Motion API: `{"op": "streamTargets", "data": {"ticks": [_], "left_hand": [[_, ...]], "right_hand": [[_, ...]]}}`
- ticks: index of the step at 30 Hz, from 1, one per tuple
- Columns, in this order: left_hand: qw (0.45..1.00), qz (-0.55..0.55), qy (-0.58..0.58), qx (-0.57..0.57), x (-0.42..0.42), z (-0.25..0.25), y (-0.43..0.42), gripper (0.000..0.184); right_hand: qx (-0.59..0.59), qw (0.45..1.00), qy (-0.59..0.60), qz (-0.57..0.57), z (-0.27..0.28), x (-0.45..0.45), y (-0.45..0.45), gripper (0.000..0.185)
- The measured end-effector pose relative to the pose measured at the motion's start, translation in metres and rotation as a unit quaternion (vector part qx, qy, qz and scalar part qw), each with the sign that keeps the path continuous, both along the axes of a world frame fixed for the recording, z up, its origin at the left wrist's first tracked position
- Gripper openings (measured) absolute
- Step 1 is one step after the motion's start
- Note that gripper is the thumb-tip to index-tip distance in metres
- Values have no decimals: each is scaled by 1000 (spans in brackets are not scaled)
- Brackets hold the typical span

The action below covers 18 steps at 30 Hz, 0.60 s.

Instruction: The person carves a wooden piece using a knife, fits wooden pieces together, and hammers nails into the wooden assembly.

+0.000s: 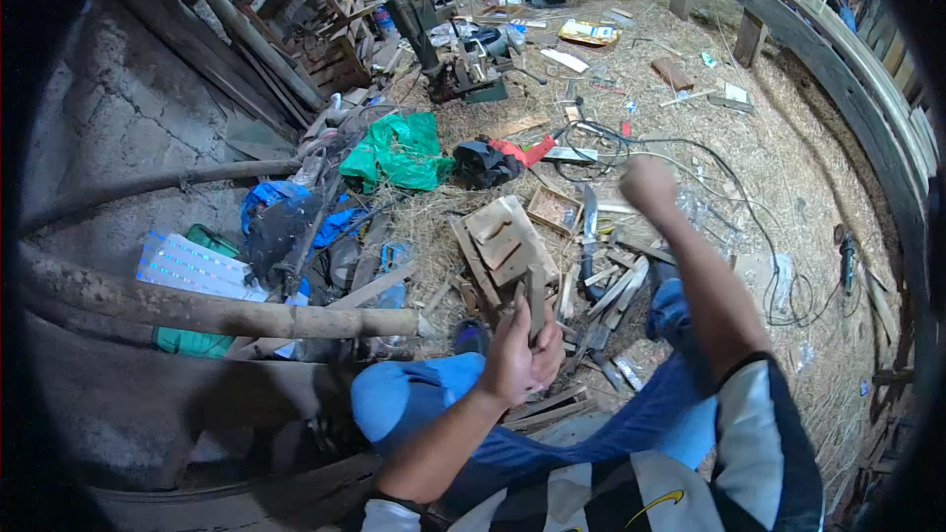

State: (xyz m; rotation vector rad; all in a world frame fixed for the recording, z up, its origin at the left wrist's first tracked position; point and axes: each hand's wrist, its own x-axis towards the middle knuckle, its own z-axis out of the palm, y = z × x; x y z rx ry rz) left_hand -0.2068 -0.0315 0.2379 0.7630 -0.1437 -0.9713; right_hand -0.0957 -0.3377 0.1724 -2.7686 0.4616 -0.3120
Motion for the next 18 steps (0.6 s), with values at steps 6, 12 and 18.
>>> {"op": "streamTargets", "data": {"ticks": [6, 12, 18], "left_hand": [[994, 101, 22, 38, 28, -2, 5, 53], [959, 263, -79, 72, 31, -13, -11, 42], [929, 365, -55, 37, 42, -25, -10, 42]], "right_hand": [[168, 983, -30, 70, 47, -29, 62, 19], [477, 846, -66, 229, 51, -42, 117, 40], [666, 719, 102, 170, 62, -59, 135, 41]]}}
